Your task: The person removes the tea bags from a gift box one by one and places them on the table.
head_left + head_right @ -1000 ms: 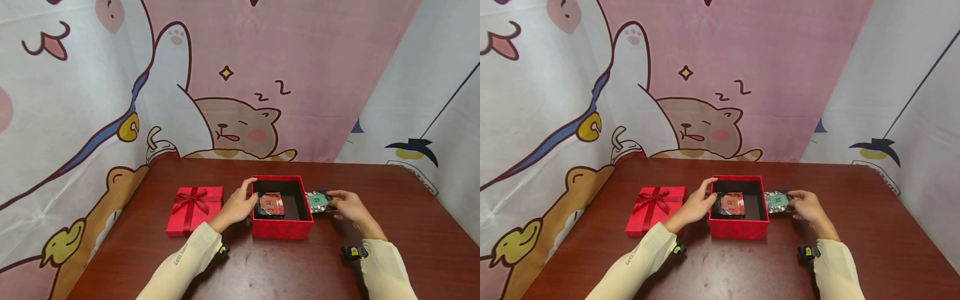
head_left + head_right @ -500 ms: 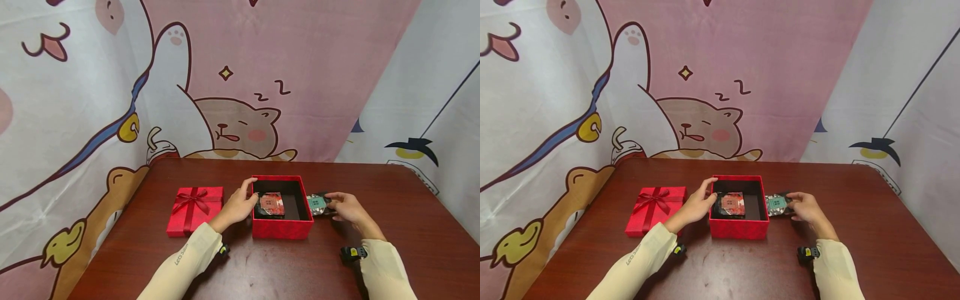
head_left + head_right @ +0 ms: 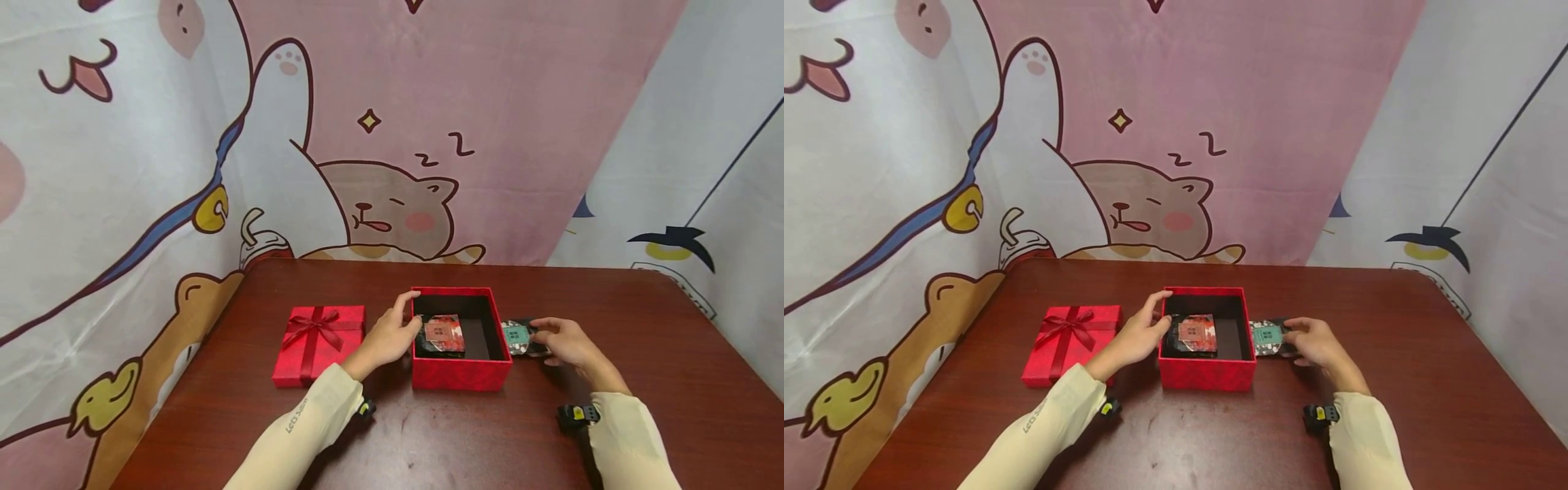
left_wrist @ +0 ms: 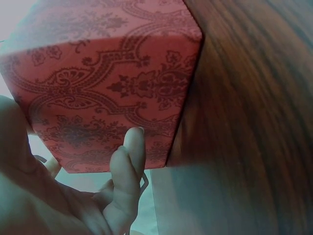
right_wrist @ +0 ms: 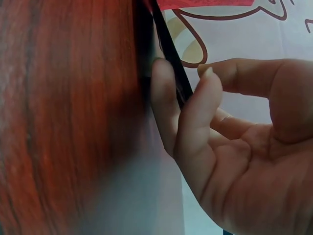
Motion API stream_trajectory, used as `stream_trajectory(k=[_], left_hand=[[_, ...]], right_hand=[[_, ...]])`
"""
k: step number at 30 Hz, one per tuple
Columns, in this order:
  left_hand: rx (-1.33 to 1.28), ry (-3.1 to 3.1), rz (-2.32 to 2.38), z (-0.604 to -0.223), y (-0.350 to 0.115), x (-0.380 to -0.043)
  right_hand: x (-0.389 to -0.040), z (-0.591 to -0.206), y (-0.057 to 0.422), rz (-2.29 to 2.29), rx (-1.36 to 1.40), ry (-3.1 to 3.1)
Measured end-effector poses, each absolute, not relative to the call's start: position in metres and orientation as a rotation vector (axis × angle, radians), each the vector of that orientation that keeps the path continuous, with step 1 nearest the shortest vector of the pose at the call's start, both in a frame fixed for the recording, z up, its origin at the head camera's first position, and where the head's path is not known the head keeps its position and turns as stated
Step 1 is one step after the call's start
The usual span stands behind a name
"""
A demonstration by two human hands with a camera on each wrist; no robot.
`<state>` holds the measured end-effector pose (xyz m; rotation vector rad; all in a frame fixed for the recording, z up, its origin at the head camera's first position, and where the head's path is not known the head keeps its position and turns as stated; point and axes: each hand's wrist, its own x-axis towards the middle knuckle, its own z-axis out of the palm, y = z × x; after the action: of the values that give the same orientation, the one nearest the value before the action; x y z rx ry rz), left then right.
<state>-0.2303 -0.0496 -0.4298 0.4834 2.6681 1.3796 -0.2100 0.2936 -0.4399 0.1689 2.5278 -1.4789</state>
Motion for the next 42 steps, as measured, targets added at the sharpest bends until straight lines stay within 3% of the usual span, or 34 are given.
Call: stream_trajectory(k=[42], left_hand=[[0.467, 2.707, 1.367, -0.431, -0.048, -0.230]], right_hand=[[-0.202, -0.421, 0.296, -1.283, 0.187, 2.600]])
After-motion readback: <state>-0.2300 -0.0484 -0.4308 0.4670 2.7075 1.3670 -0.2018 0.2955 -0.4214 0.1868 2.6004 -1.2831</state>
